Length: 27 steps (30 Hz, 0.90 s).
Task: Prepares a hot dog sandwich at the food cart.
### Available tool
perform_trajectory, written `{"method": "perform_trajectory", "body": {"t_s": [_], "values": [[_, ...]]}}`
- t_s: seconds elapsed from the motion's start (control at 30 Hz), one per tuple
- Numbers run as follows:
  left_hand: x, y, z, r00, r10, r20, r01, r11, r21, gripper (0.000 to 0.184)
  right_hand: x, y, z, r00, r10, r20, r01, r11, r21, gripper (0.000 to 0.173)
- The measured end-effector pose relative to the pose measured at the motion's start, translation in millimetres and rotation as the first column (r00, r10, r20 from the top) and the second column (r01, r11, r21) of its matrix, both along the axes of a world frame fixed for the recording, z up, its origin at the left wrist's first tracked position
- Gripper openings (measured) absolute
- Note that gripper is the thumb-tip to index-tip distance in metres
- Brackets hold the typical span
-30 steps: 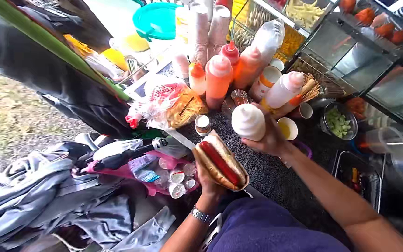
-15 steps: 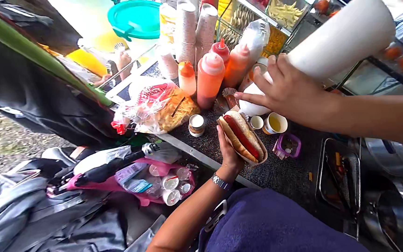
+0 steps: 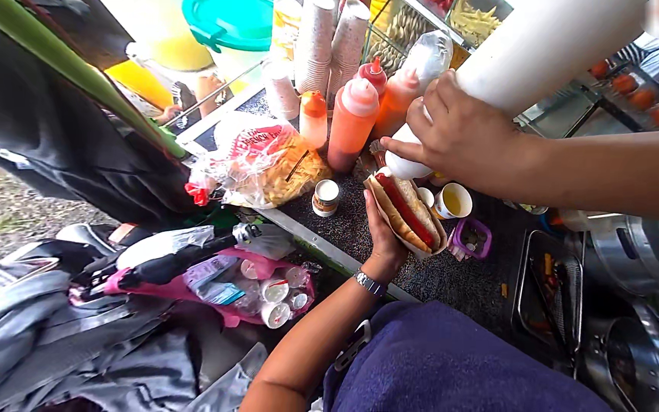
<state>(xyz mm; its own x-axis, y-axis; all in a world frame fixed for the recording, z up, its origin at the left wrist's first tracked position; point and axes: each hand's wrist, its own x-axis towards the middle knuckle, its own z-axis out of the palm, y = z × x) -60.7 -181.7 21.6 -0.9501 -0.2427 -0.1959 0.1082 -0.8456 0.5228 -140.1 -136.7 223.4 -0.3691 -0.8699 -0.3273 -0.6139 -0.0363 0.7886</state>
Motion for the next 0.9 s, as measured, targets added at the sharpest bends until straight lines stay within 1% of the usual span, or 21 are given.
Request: {"method": "perform_trajectory", "body": {"t_s": [0.17, 0.23, 0.33, 0.43, 0.53, 0.67, 0.7, 0.73, 0.77, 0.8, 0.87, 0.9], "values": [[-2.4, -6.7, 2.5, 0.999, 0.019, -0.044, -0.02, 1.0, -0.015, 0.068, 11.4, 9.7, -6.5, 0.996, 0.084, -0.016, -0.084, 0.996, -0.032, 0.053], [-3.4, -9.0, 3.6, 0.997, 0.038, -0.071, -0.039, 0.999, -0.017, 0.067, 16.6, 16.5, -5.8, 0.997, 0.083, -0.003, -0.083, 0.996, -0.019, 0.052], [-2.2, -13.3, 7.5, 0.994, 0.049, -0.099, -0.054, 0.997, -0.054, 0.066, 21.1, 29.3, -3.4, 0.998, 0.058, 0.017, -0.057, 0.998, -0.013, 0.051], [1.2, -19.4, 6.6, 0.992, 0.009, -0.126, -0.021, 0.995, -0.096, 0.069, 22.9, 46.8, -3.6, 0.997, 0.021, 0.069, -0.016, 0.997, -0.074, 0.055], [2.1, -22.2, 9.4, 0.992, 0.033, -0.121, -0.05, 0.989, -0.137, 0.07, 26.4, 64.4, -2.7, 0.994, -0.005, 0.111, 0.015, 0.996, -0.091, 0.055], [-3.9, -24.0, 9.4, 0.991, 0.038, -0.125, -0.052, 0.992, -0.111, 0.07, 29.1, 84.1, -5.3, 0.98, -0.028, 0.196, 0.066, 0.979, -0.192, 0.063], [-5.3, -24.1, 11.3, 0.992, 0.04, -0.119, -0.052, 0.994, -0.097, 0.07, 28.7, 87.4, -4.2, 0.971, -0.05, 0.235, 0.101, 0.972, -0.213, 0.064], [-6.2, -24.8, 14.8, 0.993, 0.032, -0.113, -0.042, 0.996, -0.083, 0.071, 27.7, 89.7, 0.3, 0.95, -0.095, 0.298, 0.164, 0.963, -0.214, 0.064], [-6.5, -26.8, 17.8, 0.992, 0.012, -0.122, -0.021, 0.997, -0.077, 0.072, 24.2, 92.3, 6.7, 0.901, -0.148, 0.407, 0.252, 0.944, -0.214, 0.066], [-7.2, -29.5, 21.5, 0.989, -0.003, -0.147, -0.007, 0.998, -0.07, 0.073, 11.7, 98.0, 8.2, 0.835, -0.177, 0.52, 0.331, 0.918, -0.219, 0.073], [-6.2, -38.6, 30.6, 0.98, -0.009, -0.201, -0.001, 0.999, -0.053, 0.073, -19.2, 109.4, 7.0, 0.67, -0.212, 0.711, 0.475, 0.859, -0.191, 0.09], [-4.5, -45.2, 36.7, 0.976, -0.004, -0.218, -0.004, 0.999, -0.036, 0.071, -32.4, 112.9, 5.3, 0.557, -0.206, 0.804, 0.541, 0.825, -0.164, 0.093]]}}
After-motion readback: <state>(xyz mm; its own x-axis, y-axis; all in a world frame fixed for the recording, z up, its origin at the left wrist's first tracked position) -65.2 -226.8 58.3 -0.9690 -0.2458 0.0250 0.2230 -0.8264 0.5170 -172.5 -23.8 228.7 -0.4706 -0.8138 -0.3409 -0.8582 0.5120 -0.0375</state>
